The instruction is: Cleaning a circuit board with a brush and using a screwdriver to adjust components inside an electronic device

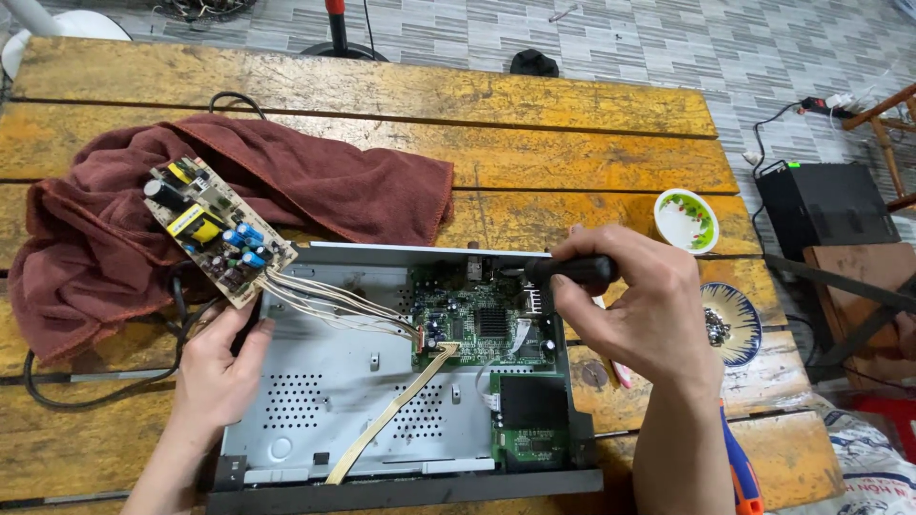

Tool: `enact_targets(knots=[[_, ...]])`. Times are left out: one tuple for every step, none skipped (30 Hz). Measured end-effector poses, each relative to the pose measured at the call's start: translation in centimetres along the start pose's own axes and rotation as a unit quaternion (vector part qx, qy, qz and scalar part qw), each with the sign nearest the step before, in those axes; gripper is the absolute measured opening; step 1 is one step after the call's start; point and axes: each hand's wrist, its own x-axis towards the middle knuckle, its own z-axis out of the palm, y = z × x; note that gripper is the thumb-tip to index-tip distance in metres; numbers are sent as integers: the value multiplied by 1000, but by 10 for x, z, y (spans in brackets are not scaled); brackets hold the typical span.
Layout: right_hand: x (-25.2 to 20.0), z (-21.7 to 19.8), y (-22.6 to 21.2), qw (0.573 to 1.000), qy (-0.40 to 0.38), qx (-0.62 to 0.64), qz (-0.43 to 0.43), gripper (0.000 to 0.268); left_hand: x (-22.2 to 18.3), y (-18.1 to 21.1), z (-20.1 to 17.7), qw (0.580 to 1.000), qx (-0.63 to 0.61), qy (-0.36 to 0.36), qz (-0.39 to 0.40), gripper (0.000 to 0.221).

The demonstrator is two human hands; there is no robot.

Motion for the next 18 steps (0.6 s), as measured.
enact_targets(knots=[[1, 0, 0, 1000, 1, -1, 0, 12, 1, 1, 0, 1000, 0, 0, 1, 38], [1, 0, 0, 1000, 3, -9, 2, 12, 1, 2, 0, 1000, -1, -4, -14, 38], [2, 0, 0, 1000, 5, -17, 4, 12, 0, 3, -1, 1000, -2, -7, -30, 38], [2, 0, 2, 1000, 5, -17, 3, 12, 0, 2, 0, 1000, -2, -7, -30, 38], [2, -1, 4, 1000, 5, -22, -4, 11, 0, 1, 0, 1000, -1, -5, -23, 37], [1, 0, 6, 1000, 6, -25, -12, 10, 0, 0, 0, 1000, 0, -4, -17, 36], [1, -1, 5, 1000, 5, -25, -12, 10, 0, -3, 1, 1000, 0, -4, -18, 36], [0, -2, 5, 1000, 11, -27, -6, 11, 0, -6, 2, 1000, 3, 0, 0, 35], [0, -4, 4, 999, 18, -28, 0, 12, 0, -9, 3, 1000, 6, 5, 18, 33], [-1, -6, 3, 999, 17, -27, 1, 12, 0, -7, 2, 1000, 7, 4, 17, 33], [-1, -7, 2, 1000, 15, -14, 0, 13, 1, -6, 2, 1000, 1, 3, 9, 34], [-2, -9, 2, 1000, 13, -1, 1, 13, 0, -4, 2, 1000, -6, 2, 1, 35], [-4, -10, 2, 1000, 11, 0, 3, 13, 1, -5, 2, 1000, -5, 0, -1, 35], [-5, -11, 2, 1000, -4, -4, 22, 12, 0, -6, 2, 1000, 0, 3, 20, 34], [-6, -12, 3, 999, -19, -9, 42, 10, 0, -7, 2, 999, 6, 7, 40, 32], [-7, -10, 3, 999, -21, -8, 42, 10, 1, -6, 2, 999, 7, 7, 38, 32], [-7, -8, 4, 998, -41, -6, 44, 8, 1, -4, 1, 999, 11, 6, 32, 33], [-8, -5, 4, 997, -62, -3, 47, 7, -1, -3, 0, 1000, 15, 4, 25, 33]])
